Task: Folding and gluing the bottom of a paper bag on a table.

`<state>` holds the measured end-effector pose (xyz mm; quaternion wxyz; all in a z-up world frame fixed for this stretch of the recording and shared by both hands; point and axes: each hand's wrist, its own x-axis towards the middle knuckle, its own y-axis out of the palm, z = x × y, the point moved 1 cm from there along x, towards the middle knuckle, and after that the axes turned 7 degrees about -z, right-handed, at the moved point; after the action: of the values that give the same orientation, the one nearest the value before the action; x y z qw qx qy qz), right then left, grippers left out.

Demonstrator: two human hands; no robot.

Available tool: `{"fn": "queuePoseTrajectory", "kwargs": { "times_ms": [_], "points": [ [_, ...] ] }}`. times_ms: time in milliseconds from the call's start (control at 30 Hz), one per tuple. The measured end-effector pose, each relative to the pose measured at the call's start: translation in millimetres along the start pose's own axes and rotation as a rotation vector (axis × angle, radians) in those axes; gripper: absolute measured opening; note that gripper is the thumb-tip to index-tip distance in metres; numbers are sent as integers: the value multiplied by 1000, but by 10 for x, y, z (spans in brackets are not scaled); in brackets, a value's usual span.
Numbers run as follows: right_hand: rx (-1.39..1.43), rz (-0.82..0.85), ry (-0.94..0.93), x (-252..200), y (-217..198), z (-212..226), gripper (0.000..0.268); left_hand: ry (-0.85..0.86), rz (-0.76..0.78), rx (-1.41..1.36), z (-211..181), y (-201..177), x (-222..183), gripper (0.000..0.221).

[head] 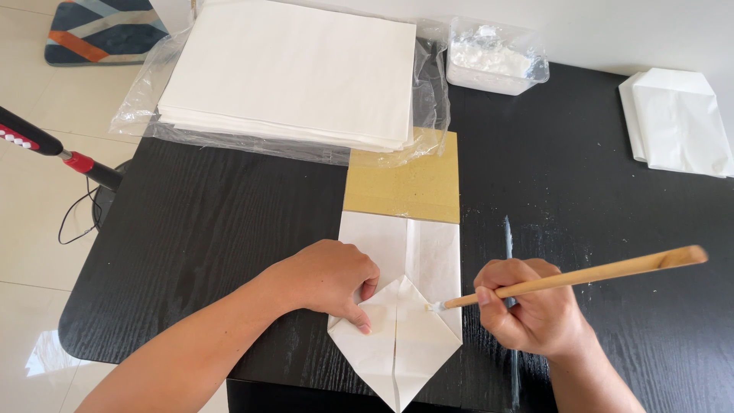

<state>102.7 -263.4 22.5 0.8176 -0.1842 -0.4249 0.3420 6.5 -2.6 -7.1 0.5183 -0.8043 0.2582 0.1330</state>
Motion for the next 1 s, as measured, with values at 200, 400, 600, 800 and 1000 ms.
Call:
{"fn": "queuePoseTrajectory", "kwargs": {
  "times_ms": [200, 400, 600, 800, 1000],
  "points": [
    [-125, -302, -10, 15, -315, -104, 21, 2, 8, 1, -18, -23, -22, 44],
    [-187, -664, 86, 506, -639, -427, 11, 31, 1, 20, -20, -39, -31, 43],
    [36, -843, 552, 1115, -630, -1436, 13, 41, -4, 24, -9, -21, -17, 44],
    [-37, -853, 709, 1138, -373, -1944, 12, 39, 15, 23, -8, -10, -7, 43],
    [-348, -739, 386, 1080, -362, -2266, 13, 19, 39, 8, 7, -8, 0, 44]
  ]
}}
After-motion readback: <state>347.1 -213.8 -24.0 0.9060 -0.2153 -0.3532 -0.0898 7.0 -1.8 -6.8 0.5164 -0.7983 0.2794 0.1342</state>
